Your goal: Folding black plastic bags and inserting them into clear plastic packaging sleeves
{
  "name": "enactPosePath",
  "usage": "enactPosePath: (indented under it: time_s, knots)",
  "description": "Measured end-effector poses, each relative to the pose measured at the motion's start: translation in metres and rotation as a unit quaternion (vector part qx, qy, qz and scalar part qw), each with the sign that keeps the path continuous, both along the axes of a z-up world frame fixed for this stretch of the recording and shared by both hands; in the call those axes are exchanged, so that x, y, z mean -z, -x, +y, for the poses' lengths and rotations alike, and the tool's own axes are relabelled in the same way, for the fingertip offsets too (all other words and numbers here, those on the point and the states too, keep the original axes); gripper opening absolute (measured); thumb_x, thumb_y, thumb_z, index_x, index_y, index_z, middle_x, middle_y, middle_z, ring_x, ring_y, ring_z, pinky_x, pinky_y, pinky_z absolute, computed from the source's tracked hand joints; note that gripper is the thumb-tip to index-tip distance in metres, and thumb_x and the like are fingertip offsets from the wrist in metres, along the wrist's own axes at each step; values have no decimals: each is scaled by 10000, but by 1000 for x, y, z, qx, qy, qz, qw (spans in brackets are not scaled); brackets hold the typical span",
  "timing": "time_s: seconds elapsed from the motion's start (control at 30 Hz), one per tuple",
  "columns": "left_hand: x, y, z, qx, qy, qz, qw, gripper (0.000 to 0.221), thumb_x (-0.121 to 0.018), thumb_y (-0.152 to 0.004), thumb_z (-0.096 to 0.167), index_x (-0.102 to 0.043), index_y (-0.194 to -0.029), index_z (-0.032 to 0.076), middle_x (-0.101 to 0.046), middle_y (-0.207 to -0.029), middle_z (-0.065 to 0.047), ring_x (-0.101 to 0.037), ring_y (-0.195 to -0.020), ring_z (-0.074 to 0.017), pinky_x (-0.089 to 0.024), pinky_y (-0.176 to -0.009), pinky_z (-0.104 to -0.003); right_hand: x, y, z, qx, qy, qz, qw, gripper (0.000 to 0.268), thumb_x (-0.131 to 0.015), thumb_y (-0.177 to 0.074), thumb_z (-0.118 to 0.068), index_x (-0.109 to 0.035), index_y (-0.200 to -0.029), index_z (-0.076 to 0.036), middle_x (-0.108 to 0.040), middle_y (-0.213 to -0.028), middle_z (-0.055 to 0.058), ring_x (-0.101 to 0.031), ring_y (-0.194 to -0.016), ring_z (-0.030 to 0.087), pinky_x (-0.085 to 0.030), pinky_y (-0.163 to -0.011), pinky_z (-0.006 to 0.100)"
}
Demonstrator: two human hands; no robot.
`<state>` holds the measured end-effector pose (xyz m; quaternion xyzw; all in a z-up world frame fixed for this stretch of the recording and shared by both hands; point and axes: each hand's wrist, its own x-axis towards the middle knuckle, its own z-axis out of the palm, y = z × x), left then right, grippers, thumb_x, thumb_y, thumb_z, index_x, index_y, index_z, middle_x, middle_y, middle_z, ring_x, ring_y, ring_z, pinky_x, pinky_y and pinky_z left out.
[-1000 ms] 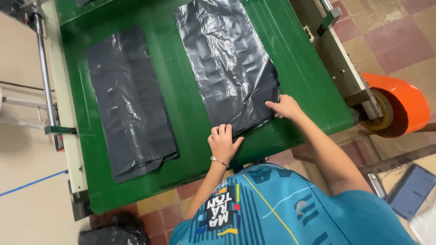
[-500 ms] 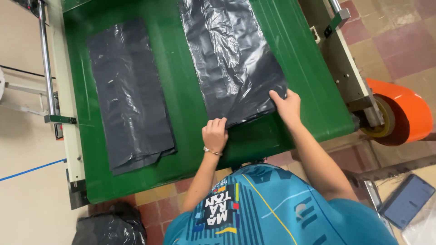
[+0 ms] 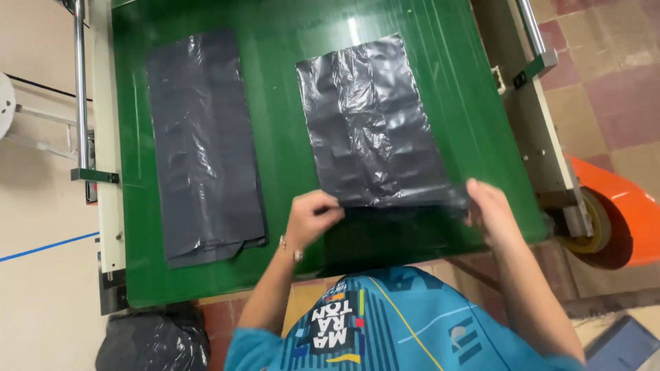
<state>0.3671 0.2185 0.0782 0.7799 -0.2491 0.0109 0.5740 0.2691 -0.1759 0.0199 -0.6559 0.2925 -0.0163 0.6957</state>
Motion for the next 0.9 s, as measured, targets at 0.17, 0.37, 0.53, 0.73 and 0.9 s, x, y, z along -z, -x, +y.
enactPosePath:
  time_s: [0.17, 0.37, 0.53, 0.73, 0.9]
  knots:
    - [114, -144, -17, -146, -90, 130, 977, 338, -878, -819, 415, -785, -983, 134, -772, -919, -111, -733, -927, -250, -575, -807, -381, 35, -152, -8, -9, 217, -52, 975, 324, -716, -1045, -428, -732, -893, -142, -614, -725, 67, -614, -621, 218, -457, -537, 333]
    - [185, -190, -6, -158, -166, 243, 943, 550, -720, -940, 407, -693, -1290, -15, -684, -1292, -228, -618, -1267, -351, -493, -1083, -443, 65, -314, 15, -61, 500, -74, 861, 330, -799, -931, -439, -714, -996, -126, -645, -910, 78, -699, -895, 339, -571, -767, 458]
    - [143, -171, -21, -176, -155, 181, 955, 447, -626, -981, 220, -669, -1271, -117, -664, -1262, -327, -611, -1238, -435, -489, -1073, -505, 37, -391, 54, -62, 574, 1, 816, 680, -881, -818, -505, -631, -1123, 49, -582, -1078, 217, -656, -998, 480, -611, -823, 561]
    - [106, -151, -27, -167, -149, 161, 961, 404, -573, -1026, 203, -668, -1274, -101, -671, -1251, -327, -618, -1237, -435, -493, -1065, -507, 80, -445, 37, -33, 392, 147, 907, 979, -1032, -562, -213, -399, -1274, 13, -600, -1209, 267, -651, -1112, 519, -508, -959, 644]
    - [144, -156, -15, -119, -207, 132, 962, 339, -545, -1013, 188, -707, -1286, 67, -711, -1225, -164, -651, -1195, -361, -520, -1025, -455, 80, -444, 46, -113, 462, 201, 856, 427, -741, -784, -282, -760, -1130, -32, -762, -1083, 194, -718, -1077, 424, -579, -883, 549]
